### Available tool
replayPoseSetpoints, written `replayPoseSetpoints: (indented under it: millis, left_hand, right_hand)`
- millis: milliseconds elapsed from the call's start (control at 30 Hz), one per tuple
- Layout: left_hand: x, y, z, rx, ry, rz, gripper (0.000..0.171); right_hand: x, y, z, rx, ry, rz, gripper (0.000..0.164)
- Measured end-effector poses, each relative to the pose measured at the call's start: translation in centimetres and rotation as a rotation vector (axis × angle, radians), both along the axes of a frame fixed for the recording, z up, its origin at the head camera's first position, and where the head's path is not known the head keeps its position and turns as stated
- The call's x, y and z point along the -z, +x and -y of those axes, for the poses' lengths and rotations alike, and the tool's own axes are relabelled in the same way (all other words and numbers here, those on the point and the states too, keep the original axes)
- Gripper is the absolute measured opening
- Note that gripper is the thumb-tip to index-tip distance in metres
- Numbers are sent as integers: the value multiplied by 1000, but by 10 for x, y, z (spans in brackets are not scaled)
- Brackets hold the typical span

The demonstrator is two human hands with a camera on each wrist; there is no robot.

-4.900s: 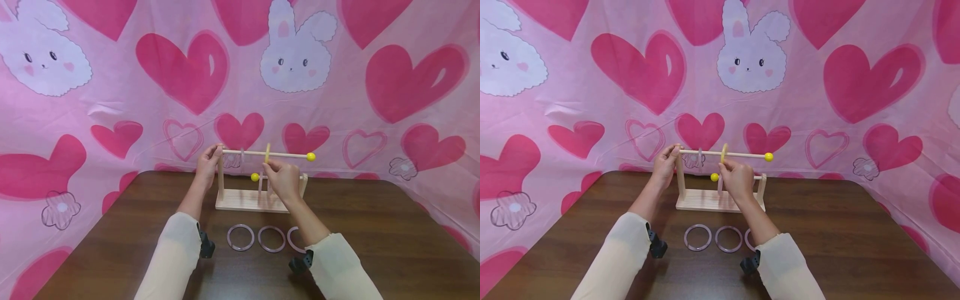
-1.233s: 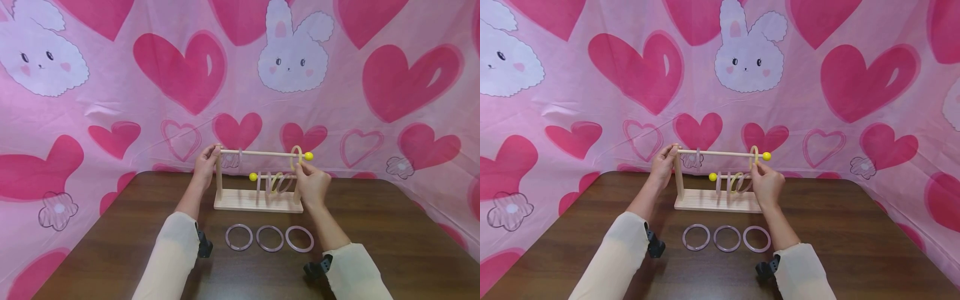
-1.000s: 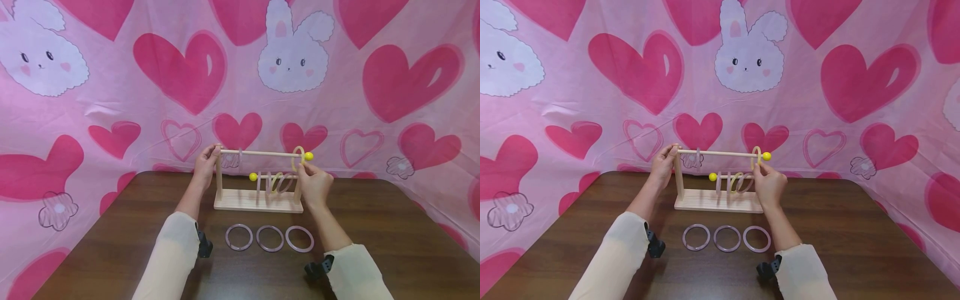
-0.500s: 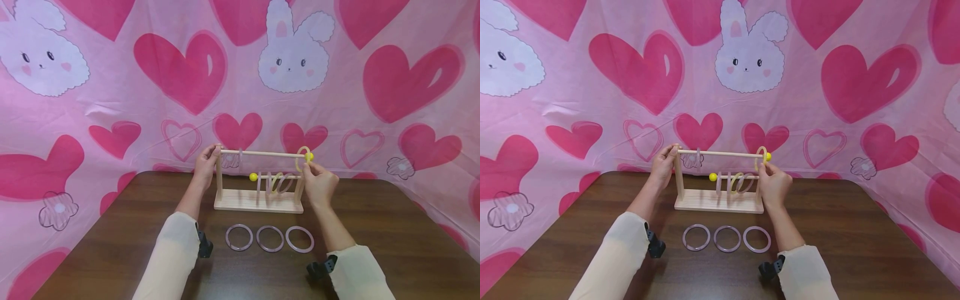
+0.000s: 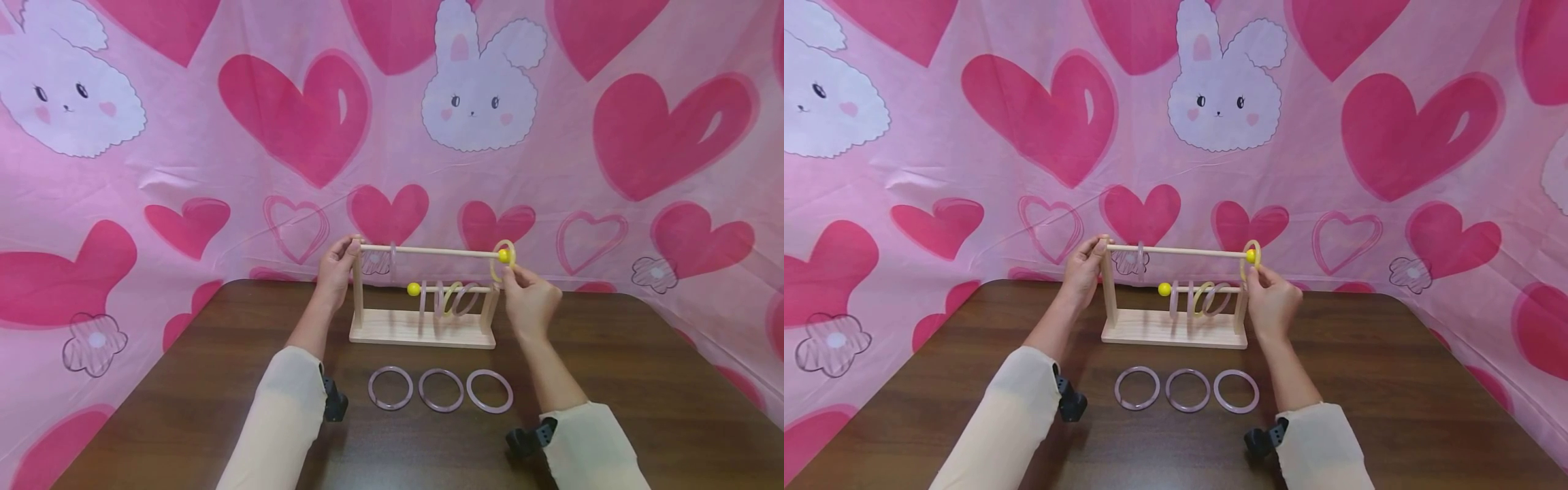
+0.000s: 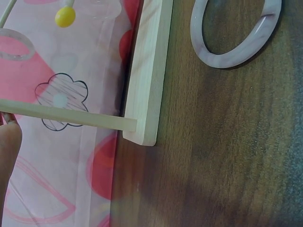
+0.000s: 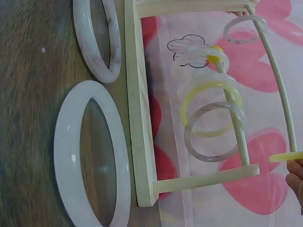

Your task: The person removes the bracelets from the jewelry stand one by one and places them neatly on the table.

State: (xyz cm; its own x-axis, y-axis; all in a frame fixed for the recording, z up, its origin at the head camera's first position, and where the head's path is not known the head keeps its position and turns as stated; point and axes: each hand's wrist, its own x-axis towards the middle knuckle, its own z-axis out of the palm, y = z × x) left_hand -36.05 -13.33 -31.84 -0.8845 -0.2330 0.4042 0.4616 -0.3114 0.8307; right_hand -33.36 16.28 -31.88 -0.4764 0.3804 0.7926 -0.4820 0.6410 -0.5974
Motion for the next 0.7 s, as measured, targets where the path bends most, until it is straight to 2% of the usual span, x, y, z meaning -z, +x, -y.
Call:
replayPoseSetpoints:
  millis: [200,467,633,667,700]
  left_hand:
    - [0,1,0,5,7,-2,16]
    - [0,0,0,0,7,7,13]
    - [0,0,0,-6,5,6,15]
    - [0,0,0,-5,5,4,15]
    - [0,0,0,-4,6,3,14]
  right_hand:
    - [0,1,-4,19,-8,16,11]
    - [1,1,-8,-14,-124,84,14]
    - [2,-3,-14,-95,-299,193,18]
    - [2,-4,-15,-122,-349,217,18]
    - [8,-11,-21,-196,-415,212,16]
